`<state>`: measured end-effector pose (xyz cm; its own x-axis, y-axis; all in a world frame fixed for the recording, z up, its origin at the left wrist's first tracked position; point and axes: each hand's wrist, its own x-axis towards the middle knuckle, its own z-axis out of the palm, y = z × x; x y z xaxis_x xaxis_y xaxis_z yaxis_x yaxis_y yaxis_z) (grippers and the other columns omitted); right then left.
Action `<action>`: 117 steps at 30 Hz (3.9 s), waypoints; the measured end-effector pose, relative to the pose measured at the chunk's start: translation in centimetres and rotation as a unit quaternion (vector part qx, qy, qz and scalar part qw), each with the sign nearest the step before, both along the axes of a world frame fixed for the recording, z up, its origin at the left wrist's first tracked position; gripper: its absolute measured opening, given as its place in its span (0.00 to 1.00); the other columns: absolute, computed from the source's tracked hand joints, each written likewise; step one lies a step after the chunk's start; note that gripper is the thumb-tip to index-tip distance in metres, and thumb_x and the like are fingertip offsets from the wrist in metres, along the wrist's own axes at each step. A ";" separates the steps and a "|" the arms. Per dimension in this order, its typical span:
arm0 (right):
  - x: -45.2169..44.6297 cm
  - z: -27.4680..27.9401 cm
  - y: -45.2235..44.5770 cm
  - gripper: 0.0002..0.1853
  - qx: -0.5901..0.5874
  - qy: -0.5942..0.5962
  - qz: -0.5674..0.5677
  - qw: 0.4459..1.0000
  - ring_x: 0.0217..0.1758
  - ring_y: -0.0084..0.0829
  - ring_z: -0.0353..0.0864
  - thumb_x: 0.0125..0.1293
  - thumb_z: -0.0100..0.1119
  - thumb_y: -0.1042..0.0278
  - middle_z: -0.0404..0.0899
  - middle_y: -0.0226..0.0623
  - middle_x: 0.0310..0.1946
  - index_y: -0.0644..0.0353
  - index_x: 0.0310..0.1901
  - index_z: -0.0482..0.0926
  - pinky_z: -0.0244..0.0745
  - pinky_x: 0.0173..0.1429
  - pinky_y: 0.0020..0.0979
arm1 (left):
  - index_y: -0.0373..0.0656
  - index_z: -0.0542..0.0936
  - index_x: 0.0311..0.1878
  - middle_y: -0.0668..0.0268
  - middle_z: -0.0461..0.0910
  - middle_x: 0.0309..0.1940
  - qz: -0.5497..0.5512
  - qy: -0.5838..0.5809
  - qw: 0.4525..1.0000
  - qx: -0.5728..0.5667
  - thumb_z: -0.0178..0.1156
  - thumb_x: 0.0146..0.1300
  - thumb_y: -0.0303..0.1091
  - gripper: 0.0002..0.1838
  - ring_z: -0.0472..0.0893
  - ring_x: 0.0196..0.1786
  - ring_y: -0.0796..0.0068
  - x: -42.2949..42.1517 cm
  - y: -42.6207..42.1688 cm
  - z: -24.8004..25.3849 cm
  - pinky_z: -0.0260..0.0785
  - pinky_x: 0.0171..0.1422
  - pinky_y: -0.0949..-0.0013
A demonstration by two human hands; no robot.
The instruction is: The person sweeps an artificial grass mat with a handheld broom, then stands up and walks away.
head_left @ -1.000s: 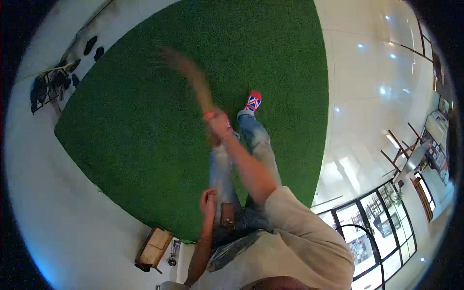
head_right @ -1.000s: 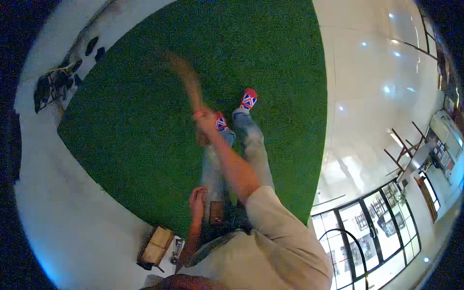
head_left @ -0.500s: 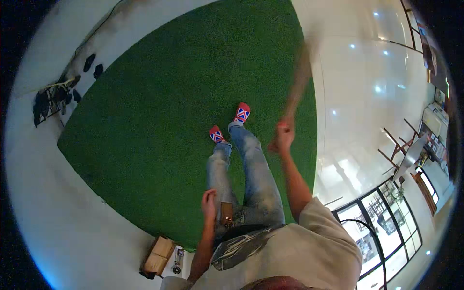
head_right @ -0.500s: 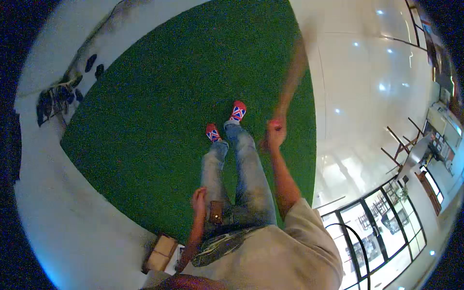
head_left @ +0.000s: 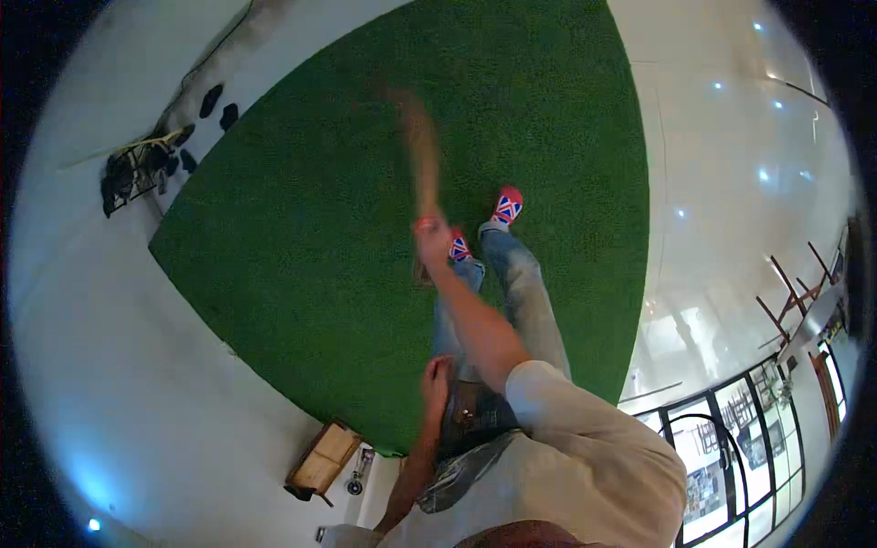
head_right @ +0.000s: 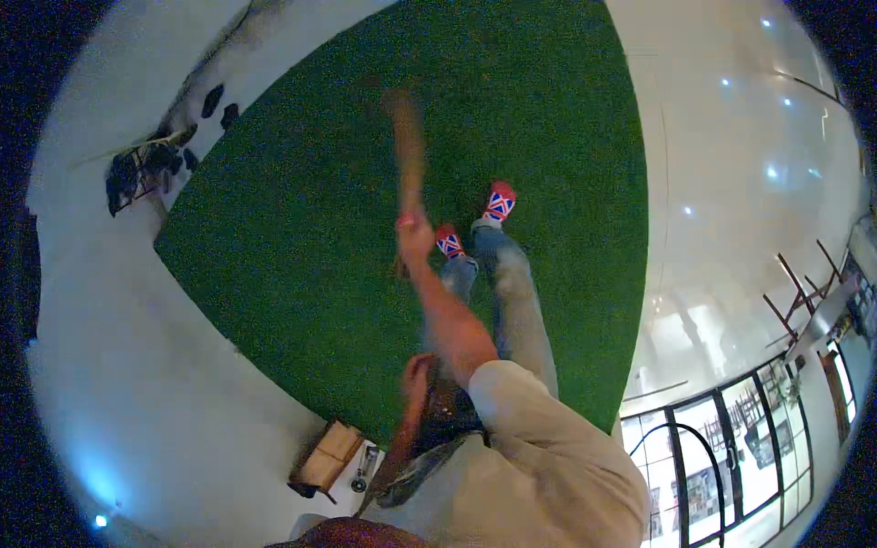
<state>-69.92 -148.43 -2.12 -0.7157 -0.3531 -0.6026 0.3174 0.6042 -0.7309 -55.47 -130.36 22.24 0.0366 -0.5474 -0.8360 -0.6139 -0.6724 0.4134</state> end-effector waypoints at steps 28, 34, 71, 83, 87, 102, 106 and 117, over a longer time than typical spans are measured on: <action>-15.9 10.1 17.7 0.30 0.099 0.044 0.069 0.992 0.32 0.39 0.82 0.57 0.62 0.62 0.81 0.47 0.30 0.50 0.63 0.68 0.75 0.38 0.39 | 0.40 0.80 0.40 0.67 0.79 0.36 0.053 0.015 0.998 0.003 0.53 0.61 0.29 0.08 0.76 0.42 0.76 0.7 -1.9 0.0 0.68 0.51 0.72; -7.7 6.4 13.3 0.21 0.025 -0.121 0.280 0.952 0.33 0.39 0.81 0.57 0.59 0.54 0.80 0.50 0.30 0.57 0.49 0.77 0.74 0.39 0.41 | 0.40 0.80 0.39 0.67 0.79 0.38 0.030 0.008 0.999 0.010 0.54 0.63 0.32 0.08 0.76 0.43 0.76 1.7 -1.6 -0.9 0.68 0.53 0.71; -22.1 -2.5 16.0 0.20 -0.002 -0.105 -0.127 0.986 0.34 0.27 0.77 0.56 0.63 0.56 0.80 0.36 0.33 0.65 0.41 0.78 0.73 0.37 0.31 | 0.40 0.80 0.38 0.68 0.79 0.34 -0.072 -0.080 0.992 -0.059 0.53 0.63 0.28 0.07 0.76 0.41 0.77 -4.3 -6.7 0.3 0.67 0.50 0.73; -23.1 3.3 22.6 0.29 0.040 0.008 -0.055 0.998 0.49 0.41 0.79 0.55 0.63 0.57 0.77 0.54 0.48 0.67 0.55 0.72 0.72 0.53 0.37 | 0.40 0.80 0.37 0.69 0.80 0.31 -0.090 -0.026 0.990 -0.102 0.53 0.64 0.30 0.07 0.76 0.36 0.79 -0.4 -6.4 -2.3 0.68 0.44 0.74; -21.2 12.2 15.6 0.27 0.081 -0.159 0.240 0.954 0.46 0.39 0.81 0.53 0.65 0.56 0.81 0.48 0.43 0.58 0.54 0.74 0.73 0.51 0.39 | 0.41 0.80 0.37 0.69 0.80 0.33 -0.149 -0.072 0.982 -0.096 0.54 0.64 0.31 0.07 0.76 0.37 0.79 0.1 -6.8 -2.5 0.68 0.46 0.74; -40.8 -4.5 24.3 0.34 -0.001 0.015 -0.373 0.928 0.45 0.35 0.77 0.56 0.65 0.64 0.77 0.44 0.48 0.68 0.62 0.64 0.74 0.46 0.34 | 0.40 0.79 0.35 0.67 0.79 0.35 -0.104 -0.039 0.989 -0.100 0.53 0.63 0.29 0.06 0.76 0.40 0.77 -5.2 -9.6 0.7 0.67 0.48 0.72; -38.7 -4.4 19.8 0.35 0.005 0.126 -0.464 0.877 0.46 0.35 0.74 0.59 0.61 0.67 0.72 0.46 0.50 0.73 0.64 0.57 0.71 0.52 0.35 | 0.40 0.79 0.36 0.68 0.79 0.34 -0.046 -0.040 0.992 -0.107 0.53 0.63 0.30 0.07 0.75 0.40 0.77 -2.4 -8.8 -0.9 0.67 0.48 0.72; -7.9 5.9 6.2 0.30 -0.123 -0.131 0.269 0.946 0.39 0.38 0.82 0.56 0.61 0.55 0.81 0.47 0.39 0.56 0.60 0.70 0.74 0.47 0.38 | 0.39 0.79 0.36 0.69 0.78 0.33 -0.027 0.001 0.994 -0.111 0.53 0.64 0.32 0.08 0.75 0.38 0.76 0.4 -10.6 -2.7 0.69 0.46 0.72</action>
